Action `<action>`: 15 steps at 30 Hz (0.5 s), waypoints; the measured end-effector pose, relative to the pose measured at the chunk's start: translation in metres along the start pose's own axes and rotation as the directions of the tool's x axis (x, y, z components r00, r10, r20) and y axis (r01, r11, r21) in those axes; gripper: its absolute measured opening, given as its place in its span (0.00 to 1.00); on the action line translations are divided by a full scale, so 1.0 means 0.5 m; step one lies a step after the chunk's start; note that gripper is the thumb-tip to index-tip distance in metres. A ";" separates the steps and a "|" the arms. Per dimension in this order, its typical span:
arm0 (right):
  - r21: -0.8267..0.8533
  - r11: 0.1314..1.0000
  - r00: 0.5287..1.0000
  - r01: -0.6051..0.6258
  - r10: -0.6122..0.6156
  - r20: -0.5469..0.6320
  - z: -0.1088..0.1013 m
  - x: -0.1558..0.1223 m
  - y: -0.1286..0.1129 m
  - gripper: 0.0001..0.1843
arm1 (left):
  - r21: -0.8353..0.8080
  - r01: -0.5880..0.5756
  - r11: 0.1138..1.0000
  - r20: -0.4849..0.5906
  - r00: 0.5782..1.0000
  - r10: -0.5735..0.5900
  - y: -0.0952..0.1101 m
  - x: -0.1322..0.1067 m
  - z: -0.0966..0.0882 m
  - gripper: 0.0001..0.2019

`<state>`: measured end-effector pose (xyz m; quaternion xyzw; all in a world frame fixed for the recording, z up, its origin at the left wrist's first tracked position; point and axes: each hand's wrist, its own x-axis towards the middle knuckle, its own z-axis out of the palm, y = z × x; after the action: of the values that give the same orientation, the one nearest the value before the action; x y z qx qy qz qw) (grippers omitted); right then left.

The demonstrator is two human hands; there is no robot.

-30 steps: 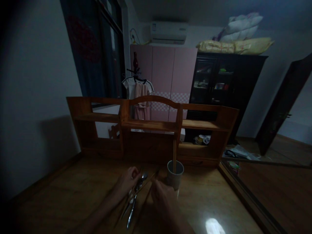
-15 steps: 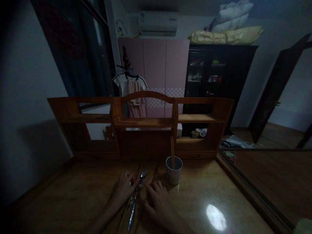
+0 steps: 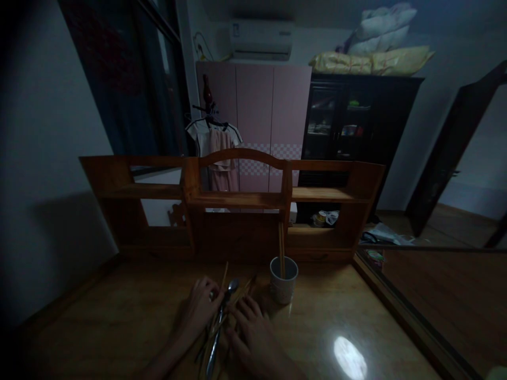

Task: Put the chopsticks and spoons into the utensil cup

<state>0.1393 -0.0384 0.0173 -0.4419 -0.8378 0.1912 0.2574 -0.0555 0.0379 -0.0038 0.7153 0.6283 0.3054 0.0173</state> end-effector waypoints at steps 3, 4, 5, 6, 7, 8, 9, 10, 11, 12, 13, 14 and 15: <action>0.040 0.999 0.999 -0.032 0.033 -0.037 0.003 0.000 0.005 0.24 | -0.052 -0.008 0.999 -0.009 1.000 0.007 0.004 -0.001 0.001 0.11; 0.051 0.998 0.997 -0.048 0.051 -0.052 0.004 0.000 0.008 0.23 | -0.078 -0.010 0.997 -0.009 1.000 0.009 0.005 -0.001 0.003 0.11; 0.064 0.996 0.996 -0.065 0.069 -0.063 0.007 0.000 0.010 0.22 | -0.111 -0.010 0.994 -0.007 1.000 0.009 0.006 -0.002 0.005 0.11; 0.078 0.994 0.994 -0.077 0.083 -0.072 0.009 0.000 0.013 0.21 | -0.148 -0.002 0.989 0.002 1.000 0.002 0.007 -0.002 0.007 0.11; 0.095 0.992 0.993 -0.083 0.090 -0.076 0.011 -0.001 0.015 0.21 | -0.189 0.014 0.982 0.016 1.000 -0.011 0.009 -0.003 0.008 0.11; 0.116 0.990 0.993 -0.081 0.091 -0.081 0.014 0.000 0.017 0.20 | -0.232 0.031 0.972 0.035 0.999 -0.023 0.011 -0.003 0.007 0.11; 0.145 0.987 0.992 -0.074 0.088 -0.093 0.015 0.000 0.018 0.19 | -0.276 0.048 0.960 0.052 0.998 -0.035 0.013 -0.003 0.005 0.11; 0.183 0.981 0.991 -0.064 0.085 -0.108 0.016 0.000 0.019 0.19 | -0.322 0.061 0.945 0.064 0.997 -0.043 0.017 -0.003 0.000 0.12; 0.235 0.970 0.989 -0.054 0.085 -0.122 0.016 0.001 0.018 0.18 | -0.367 0.068 0.928 0.065 0.997 -0.048 0.021 -0.002 -0.007 0.13; 0.303 0.952 0.987 -0.047 0.091 -0.134 0.014 0.002 0.016 0.16 | -0.409 0.070 0.910 0.052 0.997 -0.053 0.025 -0.002 -0.015 0.14; 0.384 0.922 0.984 -0.044 0.107 -0.145 0.012 0.003 0.013 0.15 | -0.450 0.067 0.890 0.029 0.998 -0.060 0.029 -0.002 -0.024 0.15; 0.468 0.882 0.980 -0.045 0.131 -0.152 0.009 0.004 0.009 0.13 | -0.493 0.066 0.868 0.010 0.997 -0.071 0.033 -0.002 -0.032 0.15; 0.551 0.833 0.974 -0.050 0.163 -0.158 0.006 0.006 0.005 0.12 | -0.542 0.074 0.837 0.003 0.996 -0.086 0.035 -0.003 -0.038 0.16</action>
<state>0.1377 -0.0348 0.0140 -0.4138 -0.6929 0.3902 0.4432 -0.0486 0.0260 0.0180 0.6511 0.5459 0.4772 0.2244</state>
